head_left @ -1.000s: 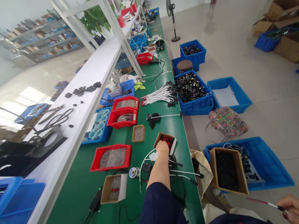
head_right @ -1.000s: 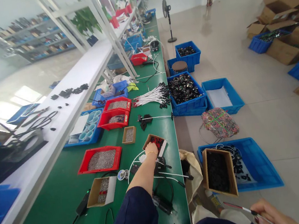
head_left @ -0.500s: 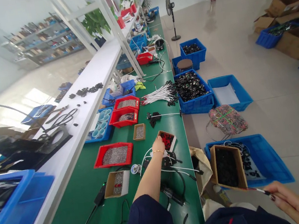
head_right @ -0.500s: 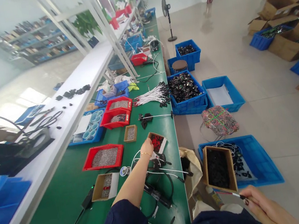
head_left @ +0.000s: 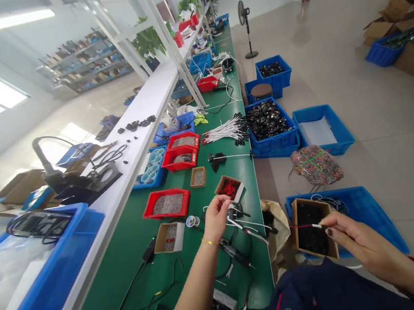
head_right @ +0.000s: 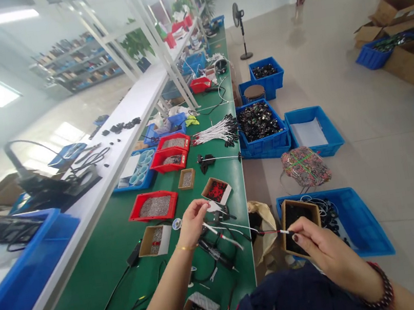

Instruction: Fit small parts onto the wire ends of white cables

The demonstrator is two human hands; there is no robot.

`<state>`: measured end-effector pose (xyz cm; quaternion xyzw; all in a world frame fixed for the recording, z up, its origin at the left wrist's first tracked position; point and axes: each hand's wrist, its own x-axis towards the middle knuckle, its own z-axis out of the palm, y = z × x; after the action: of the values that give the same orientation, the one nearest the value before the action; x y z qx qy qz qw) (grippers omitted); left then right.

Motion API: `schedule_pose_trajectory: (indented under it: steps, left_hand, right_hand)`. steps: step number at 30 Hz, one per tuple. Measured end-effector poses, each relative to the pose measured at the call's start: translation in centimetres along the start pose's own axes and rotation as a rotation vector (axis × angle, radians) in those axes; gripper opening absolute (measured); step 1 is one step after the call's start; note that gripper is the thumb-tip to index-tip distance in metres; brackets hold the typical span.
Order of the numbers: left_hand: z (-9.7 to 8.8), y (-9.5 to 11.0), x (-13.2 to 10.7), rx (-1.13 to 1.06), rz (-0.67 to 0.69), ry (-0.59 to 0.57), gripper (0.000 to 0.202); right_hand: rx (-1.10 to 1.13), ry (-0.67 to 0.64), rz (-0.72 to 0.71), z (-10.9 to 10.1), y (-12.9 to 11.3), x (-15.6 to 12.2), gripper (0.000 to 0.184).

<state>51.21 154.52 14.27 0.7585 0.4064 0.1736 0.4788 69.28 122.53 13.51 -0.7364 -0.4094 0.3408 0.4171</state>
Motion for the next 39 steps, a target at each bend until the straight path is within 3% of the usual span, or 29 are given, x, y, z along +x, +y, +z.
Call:
schedule_pose_trajectory:
  steps: [5,9,19,34,39]
  left_hand:
    - [1.4,4.3,-9.4,-0.314,0.013,-0.019,0.033]
    - [3.1,6.9,-12.7,-0.694,0.034,0.004,0.020]
    - [4.2,8.6,-14.1,-0.845,0.096,0.022,0.010]
    - [3.7,9.9,-14.9,-0.586,0.153,0.033,0.008]
    - [3.7,9.7,-14.8,-0.551,0.152,0.097,0.009]
  right_hand:
    - [-0.001,-0.090,-0.168,-0.8,-3.7,1.2,0.034]
    - [0.000,-0.137,-0.291,-0.6,-5.8,1.9,0.031]
    - [0.021,-0.090,-0.460,-1.2,-7.6,2.8,0.023]
    - [0.015,-0.112,-0.390,-1.6,-7.3,2.9,0.027]
    - [0.000,-0.169,-0.383,-1.5,-7.5,2.7,0.028]
